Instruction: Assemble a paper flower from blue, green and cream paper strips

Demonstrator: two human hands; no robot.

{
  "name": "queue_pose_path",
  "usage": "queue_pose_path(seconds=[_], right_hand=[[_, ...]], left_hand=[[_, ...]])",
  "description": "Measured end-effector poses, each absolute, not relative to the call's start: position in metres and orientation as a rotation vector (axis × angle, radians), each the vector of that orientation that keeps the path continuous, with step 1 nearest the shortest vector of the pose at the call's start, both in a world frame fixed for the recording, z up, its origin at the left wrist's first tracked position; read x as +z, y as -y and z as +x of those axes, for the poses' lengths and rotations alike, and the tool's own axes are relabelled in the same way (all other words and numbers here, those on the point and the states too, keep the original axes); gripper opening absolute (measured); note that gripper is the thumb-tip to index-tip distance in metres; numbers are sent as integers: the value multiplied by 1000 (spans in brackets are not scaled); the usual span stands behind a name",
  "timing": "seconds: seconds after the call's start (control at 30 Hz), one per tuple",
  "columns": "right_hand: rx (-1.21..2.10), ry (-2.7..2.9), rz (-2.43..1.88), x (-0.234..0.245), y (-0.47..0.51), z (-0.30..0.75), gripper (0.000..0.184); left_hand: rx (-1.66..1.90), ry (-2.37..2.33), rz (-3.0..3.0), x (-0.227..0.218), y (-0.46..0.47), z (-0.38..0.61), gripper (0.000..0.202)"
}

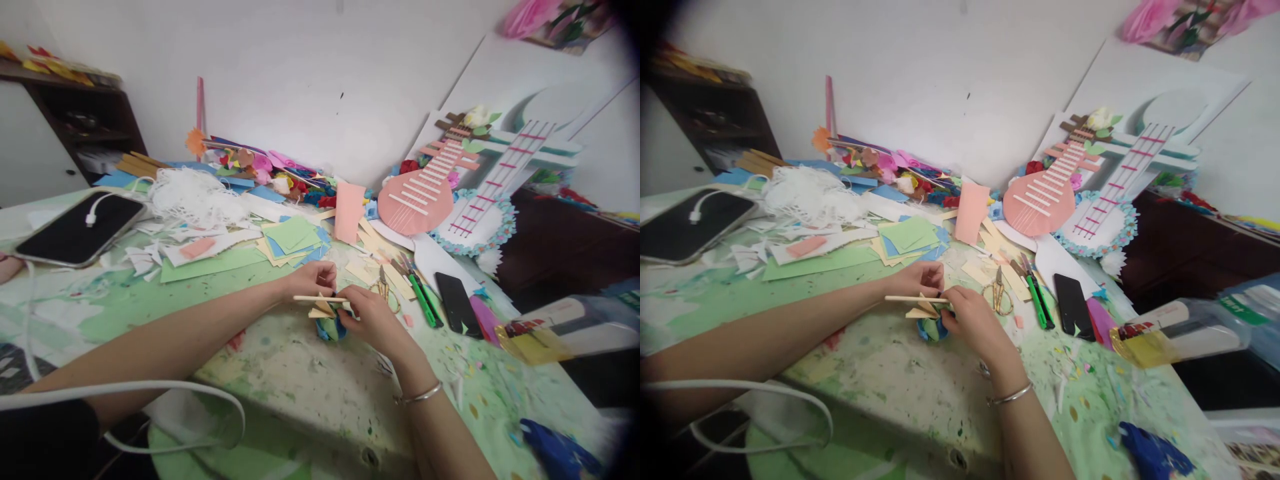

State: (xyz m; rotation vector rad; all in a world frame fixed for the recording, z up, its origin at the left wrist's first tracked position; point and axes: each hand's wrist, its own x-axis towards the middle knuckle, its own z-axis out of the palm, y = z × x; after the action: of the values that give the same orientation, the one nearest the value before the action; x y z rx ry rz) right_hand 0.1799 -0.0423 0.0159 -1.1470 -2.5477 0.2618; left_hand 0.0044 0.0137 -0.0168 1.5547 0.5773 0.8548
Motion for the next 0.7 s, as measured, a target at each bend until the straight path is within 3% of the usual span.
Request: queue_pose_path(seconds=[0.7], right_hand=[[250, 2494, -1062, 5, 35, 179, 11]], left_hand=[[905, -577, 1499, -16, -10, 2, 35]])
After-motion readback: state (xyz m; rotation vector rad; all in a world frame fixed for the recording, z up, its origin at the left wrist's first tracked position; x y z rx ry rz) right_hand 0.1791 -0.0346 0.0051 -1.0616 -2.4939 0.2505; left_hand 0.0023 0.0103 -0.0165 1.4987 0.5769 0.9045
